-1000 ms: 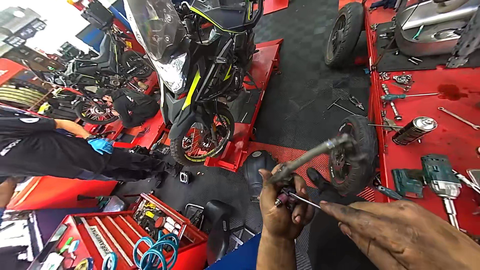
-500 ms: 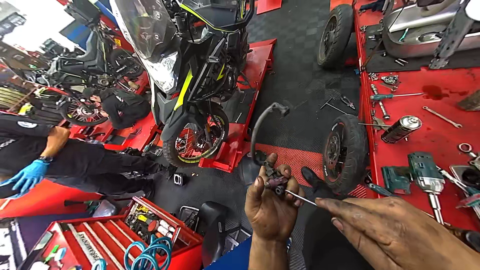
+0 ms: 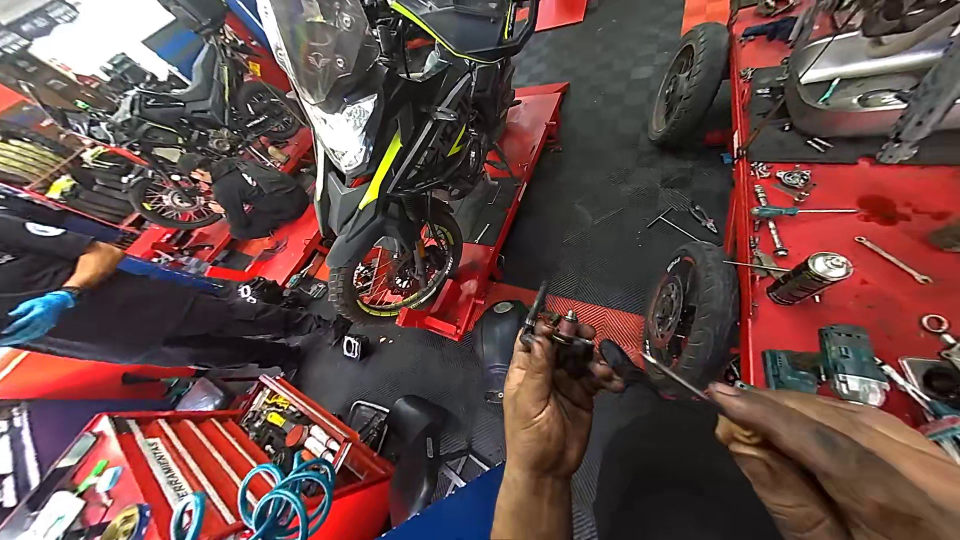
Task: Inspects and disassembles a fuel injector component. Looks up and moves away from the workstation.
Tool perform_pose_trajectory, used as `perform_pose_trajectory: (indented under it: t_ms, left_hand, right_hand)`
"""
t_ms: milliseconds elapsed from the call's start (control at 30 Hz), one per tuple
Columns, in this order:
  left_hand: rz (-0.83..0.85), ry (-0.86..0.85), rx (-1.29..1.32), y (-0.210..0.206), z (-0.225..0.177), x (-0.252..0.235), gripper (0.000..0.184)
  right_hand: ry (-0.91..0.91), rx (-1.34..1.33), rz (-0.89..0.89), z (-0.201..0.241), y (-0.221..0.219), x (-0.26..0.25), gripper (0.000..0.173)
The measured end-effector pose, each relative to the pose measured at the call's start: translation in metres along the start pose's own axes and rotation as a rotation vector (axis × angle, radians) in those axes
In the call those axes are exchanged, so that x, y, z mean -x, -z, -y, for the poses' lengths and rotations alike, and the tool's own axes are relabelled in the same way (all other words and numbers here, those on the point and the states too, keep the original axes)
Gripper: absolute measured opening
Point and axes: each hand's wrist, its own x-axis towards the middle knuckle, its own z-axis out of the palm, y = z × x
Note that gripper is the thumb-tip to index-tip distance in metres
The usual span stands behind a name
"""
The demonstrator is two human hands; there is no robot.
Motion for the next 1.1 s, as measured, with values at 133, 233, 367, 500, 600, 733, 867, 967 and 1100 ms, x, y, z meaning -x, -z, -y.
perform_pose_trajectory:
  t_ms: [133, 233, 367, 500, 600, 733, 867, 967, 1100]
  left_hand:
    - [-0.006, -0.049, -0.059, -0.001, 0.002, 0.002, 0.024]
    - [-0.011, -0.084, -0.092, -0.002, 0.000, 0.002, 0.027]
    - [0.036, -0.162, -0.155, -0.002, 0.001, 0.001, 0.036]
    - [0.024, -0.306, -0.311, -0.002, 0.003, 0.001, 0.036]
    - [-0.004, -0.395, -0.388, -0.006, 0.004, 0.003, 0.038]
    - [0.012, -0.470, -0.479, -0.008, 0.003, 0.005, 0.038]
    - [0.019, -0.526, -0.540, -0.011, 0.003, 0.006, 0.037]
    - [0.030, -0.537, -0.558, -0.011, 0.002, 0.006, 0.037]
    - [0.046, -0.481, -0.488, -0.010, 0.001, 0.007, 0.033]
  right_hand:
    - [-0.078, -0.068, 0.036, -0.002, -0.002, -0.002, 0.033]
    - [-0.108, -0.088, 0.140, -0.006, -0.009, 0.000, 0.034]
    - [-0.070, -0.072, 0.143, -0.009, -0.015, 0.002, 0.034]
    - [-0.045, -0.046, 0.123, -0.010, -0.016, 0.002, 0.034]
    - [-0.039, -0.042, 0.121, -0.010, -0.016, 0.002, 0.034]
    - [-0.030, -0.035, 0.115, -0.009, -0.017, 0.003, 0.034]
    - [-0.020, -0.036, 0.105, -0.007, -0.014, 0.003, 0.034]
    - [-0.024, -0.035, 0.106, -0.008, -0.013, 0.002, 0.034]
    - [-0.030, -0.037, 0.104, -0.009, -0.011, 0.003, 0.034]
